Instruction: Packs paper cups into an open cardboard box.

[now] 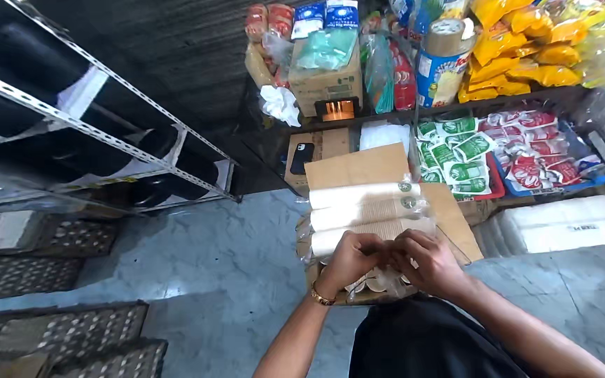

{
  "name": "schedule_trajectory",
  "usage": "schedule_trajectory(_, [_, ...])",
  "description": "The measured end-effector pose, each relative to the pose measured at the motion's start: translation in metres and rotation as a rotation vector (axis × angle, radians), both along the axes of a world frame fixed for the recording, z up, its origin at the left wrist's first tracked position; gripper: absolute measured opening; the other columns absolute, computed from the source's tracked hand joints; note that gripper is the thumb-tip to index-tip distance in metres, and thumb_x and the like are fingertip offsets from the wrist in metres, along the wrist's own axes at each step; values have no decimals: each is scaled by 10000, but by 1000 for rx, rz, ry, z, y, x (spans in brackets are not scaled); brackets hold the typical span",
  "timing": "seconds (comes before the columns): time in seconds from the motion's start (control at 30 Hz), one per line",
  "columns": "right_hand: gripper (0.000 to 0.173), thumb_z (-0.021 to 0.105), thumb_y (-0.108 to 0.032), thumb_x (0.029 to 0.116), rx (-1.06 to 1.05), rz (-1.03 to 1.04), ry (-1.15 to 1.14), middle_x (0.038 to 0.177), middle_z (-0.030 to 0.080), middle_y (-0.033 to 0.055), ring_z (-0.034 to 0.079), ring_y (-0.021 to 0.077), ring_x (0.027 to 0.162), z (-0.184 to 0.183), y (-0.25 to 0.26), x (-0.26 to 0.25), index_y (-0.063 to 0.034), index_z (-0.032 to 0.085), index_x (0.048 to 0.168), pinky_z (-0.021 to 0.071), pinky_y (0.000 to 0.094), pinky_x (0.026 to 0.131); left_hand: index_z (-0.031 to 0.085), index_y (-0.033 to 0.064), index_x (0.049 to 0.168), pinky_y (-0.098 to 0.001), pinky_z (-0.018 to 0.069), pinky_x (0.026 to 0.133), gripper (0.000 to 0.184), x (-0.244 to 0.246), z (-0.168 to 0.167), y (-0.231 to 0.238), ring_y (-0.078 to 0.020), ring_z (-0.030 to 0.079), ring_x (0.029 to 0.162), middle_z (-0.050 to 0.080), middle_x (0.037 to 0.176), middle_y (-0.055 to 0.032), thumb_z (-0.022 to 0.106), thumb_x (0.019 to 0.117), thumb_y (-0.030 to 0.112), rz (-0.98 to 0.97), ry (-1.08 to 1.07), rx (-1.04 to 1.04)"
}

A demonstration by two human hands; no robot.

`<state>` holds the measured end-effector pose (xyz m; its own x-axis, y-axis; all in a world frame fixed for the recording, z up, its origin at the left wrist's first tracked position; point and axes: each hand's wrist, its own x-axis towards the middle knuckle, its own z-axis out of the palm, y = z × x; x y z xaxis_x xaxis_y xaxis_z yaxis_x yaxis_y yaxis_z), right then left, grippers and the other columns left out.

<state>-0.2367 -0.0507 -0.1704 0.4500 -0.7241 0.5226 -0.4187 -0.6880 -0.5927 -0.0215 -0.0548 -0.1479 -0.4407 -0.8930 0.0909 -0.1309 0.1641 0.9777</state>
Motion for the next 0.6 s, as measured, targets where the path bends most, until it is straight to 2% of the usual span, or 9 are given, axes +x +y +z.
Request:
schedule_trajectory(0.13, [214,547,-210,1029,95,-16,-56,989,700,93,681,160,797,-3,3,2,-57,695,1039,584,321,671,698,-9,997,-255,608,638,104,3,2,-1,-65,693,675,742,838,5,669,902,-41,-14,3,81])
schedule_trajectory(0.27, [211,554,-196,1018,183,-18,-90,965,690,96,659,145,759,1,3,3,-36,691,1031,575,308,665,607,12,1024,-242,589,624,73,3,10,-5,-57,665,656,703,836,13,626,956,-5,-86,-82,121])
schedule_trajectory(0.37, [205,556,-192,1006,120,-50,-67,946,694,92,665,154,758,4,4,4,-40,693,1011,573,313,647,591,-4,1058,-251,586,620,88,1,16,-9,-71,660,649,688,823,0,591,970,7,-99,-122,169])
schedule_trajectory(0.47, [185,569,-193,988,-5,-91,-25,941,703,90,687,178,806,7,6,3,-54,692,993,584,330,662,577,29,1027,-262,584,624,72,-1,15,-9,-92,675,670,703,828,-5,608,967,2,-50,12,291])
schedule_trajectory(0.6, [162,593,-196,979,-106,-97,9,934,703,95,694,204,815,1,10,-1,-66,688,978,582,337,641,641,35,963,-266,583,648,71,-4,17,-5,-104,680,695,718,827,-20,680,913,4,45,124,411])
